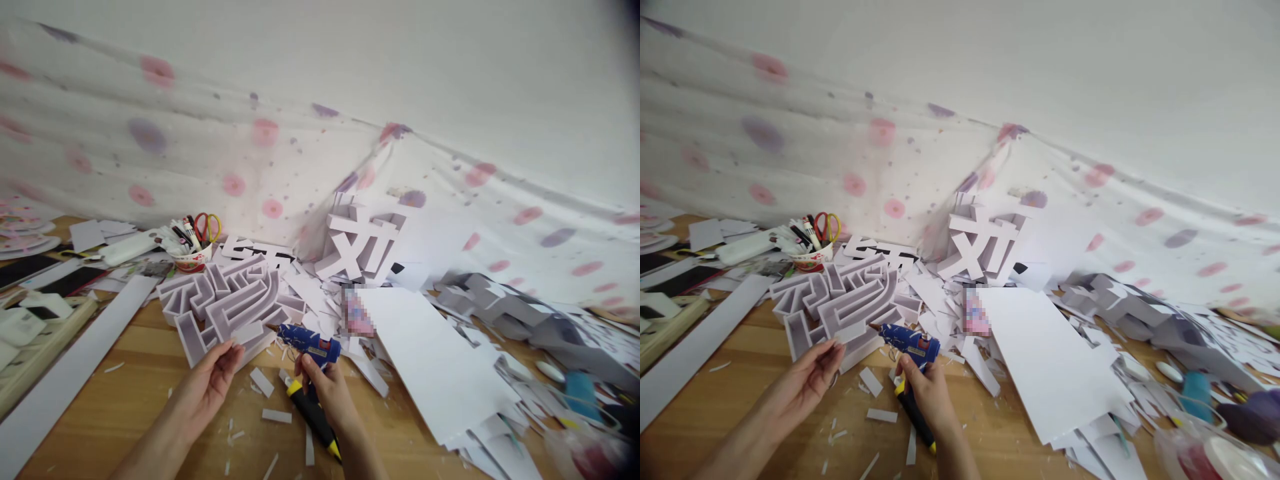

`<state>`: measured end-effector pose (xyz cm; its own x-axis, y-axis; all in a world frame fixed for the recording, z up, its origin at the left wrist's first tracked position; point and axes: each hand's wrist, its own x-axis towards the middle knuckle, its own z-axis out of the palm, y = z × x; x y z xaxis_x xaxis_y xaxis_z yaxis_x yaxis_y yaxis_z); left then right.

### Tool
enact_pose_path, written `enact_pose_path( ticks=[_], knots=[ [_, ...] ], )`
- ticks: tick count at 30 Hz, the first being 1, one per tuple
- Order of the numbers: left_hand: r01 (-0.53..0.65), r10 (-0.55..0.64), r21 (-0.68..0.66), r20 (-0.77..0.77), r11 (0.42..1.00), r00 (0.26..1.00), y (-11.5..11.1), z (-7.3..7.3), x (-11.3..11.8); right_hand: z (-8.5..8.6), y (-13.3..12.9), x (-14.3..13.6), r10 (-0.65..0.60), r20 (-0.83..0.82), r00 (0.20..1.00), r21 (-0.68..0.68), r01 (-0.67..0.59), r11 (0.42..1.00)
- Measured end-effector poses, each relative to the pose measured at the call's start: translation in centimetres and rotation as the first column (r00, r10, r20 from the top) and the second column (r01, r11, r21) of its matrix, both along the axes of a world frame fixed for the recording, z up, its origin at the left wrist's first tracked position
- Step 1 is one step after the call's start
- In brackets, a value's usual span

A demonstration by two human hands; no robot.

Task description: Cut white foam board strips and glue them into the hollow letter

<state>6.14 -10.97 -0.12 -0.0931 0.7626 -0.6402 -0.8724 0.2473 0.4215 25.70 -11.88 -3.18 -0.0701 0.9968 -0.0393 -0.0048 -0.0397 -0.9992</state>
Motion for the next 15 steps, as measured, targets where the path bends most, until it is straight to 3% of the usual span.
enact_pose_path(
  ticks=[8,15],
  knots=[
    [0.036,-0.036,-0.004,0.008,0.999,0.999,-0.02,-0.04,0.31,0.20,0.17,-0.11,-0.014,0.039,0.999,-0.021,0.015,1.000],
    [0.076,-0.075,-0.010,0.056,0.997,0.996,-0.19,-0.24,0.23,-0.58,0.91,-0.39,-0.062,0.045,0.997,-0.005,0.062,0.998]
  ],
)
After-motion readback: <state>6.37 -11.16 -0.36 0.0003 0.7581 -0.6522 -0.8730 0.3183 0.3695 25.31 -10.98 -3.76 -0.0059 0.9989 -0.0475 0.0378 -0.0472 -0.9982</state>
